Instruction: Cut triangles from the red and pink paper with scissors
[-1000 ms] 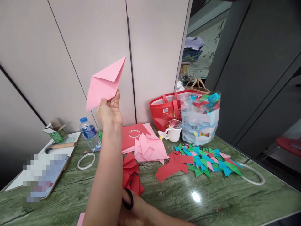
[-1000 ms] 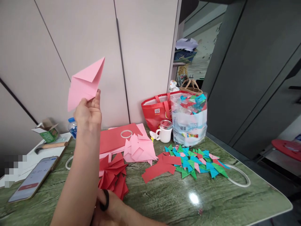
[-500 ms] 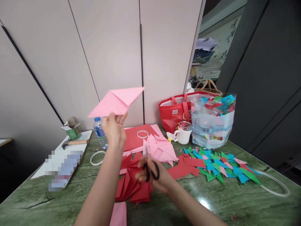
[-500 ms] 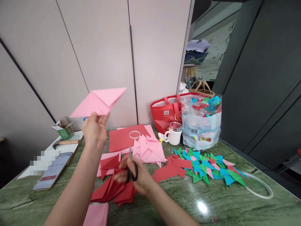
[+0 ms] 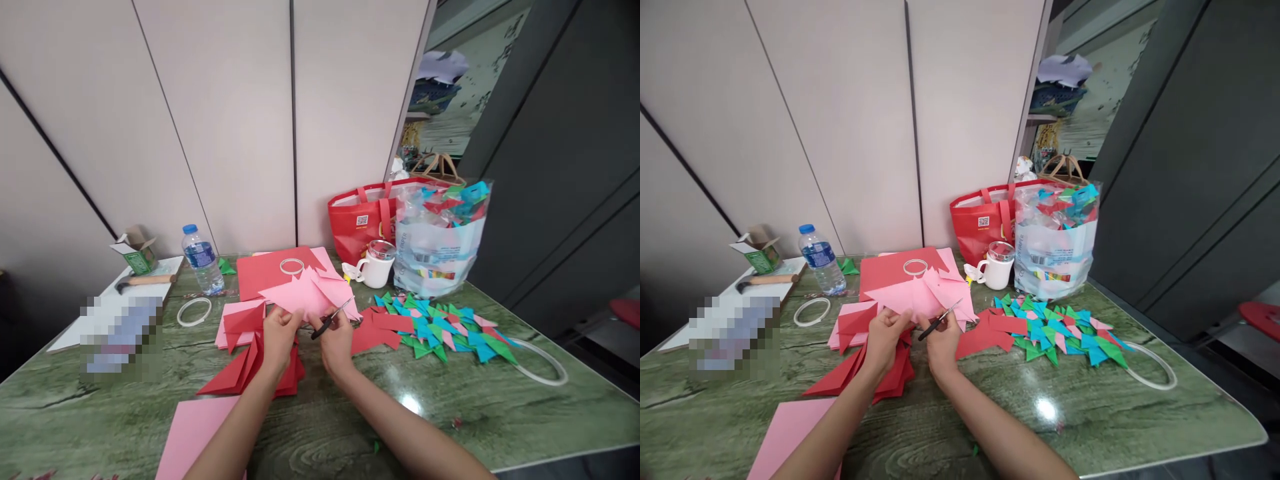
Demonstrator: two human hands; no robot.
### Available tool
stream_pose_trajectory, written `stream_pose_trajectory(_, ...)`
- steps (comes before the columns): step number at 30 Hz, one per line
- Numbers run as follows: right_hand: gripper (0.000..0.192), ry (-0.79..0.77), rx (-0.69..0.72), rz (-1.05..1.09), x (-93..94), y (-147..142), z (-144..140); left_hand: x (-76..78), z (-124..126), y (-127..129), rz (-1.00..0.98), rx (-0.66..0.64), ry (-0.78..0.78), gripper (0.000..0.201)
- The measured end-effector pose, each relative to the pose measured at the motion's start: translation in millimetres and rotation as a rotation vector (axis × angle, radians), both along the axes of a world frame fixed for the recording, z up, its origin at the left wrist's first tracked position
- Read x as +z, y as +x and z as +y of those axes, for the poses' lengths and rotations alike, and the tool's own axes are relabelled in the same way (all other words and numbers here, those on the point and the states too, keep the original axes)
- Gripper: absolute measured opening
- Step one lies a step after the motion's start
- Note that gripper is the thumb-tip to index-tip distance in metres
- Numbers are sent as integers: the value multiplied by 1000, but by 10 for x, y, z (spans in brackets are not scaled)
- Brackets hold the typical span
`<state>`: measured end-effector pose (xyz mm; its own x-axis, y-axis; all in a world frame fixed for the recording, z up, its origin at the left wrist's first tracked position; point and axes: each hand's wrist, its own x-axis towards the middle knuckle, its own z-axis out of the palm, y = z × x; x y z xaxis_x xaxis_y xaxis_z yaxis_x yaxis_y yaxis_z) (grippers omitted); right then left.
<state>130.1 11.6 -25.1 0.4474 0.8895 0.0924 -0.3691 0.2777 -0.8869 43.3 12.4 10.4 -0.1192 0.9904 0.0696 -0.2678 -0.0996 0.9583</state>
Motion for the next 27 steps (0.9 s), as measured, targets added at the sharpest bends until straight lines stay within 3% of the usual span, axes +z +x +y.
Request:
stream_pose_trajectory(3,32,-21,-20,-125,-71,52,15,-47,34,-24,-28,-98,-81,27)
stream_pose_trajectory(6,28,-8,4,-236,-78,59,1,-94,61,-67,-74,-65,-100,27)
stream_pose_trajectory(9,32,57,164,-329,-47,62,-19,-83,92,-136,-157,5,-78,27)
stream_pose_trajectory(13,45,260,338,-576,-14,117,-57,46,132,-259,-221,102,-32,29)
stream_pose_trajectory(18,51,503,188,-823,-10,192,-123,174,132,-345,-215,174,3,32)
stream_pose_trajectory(21,53,566,72,-924,-1,193,-143,204,111,-341,-203,155,21,32)
stream_pose_trajectory(24,53,511,26,-1015,6,184,-153,215,90,-327,-192,102,18,32)
stream_pose_trajectory(27,44,378,133,-1057,5,187,-162,199,82,-316,-173,106,32,32)
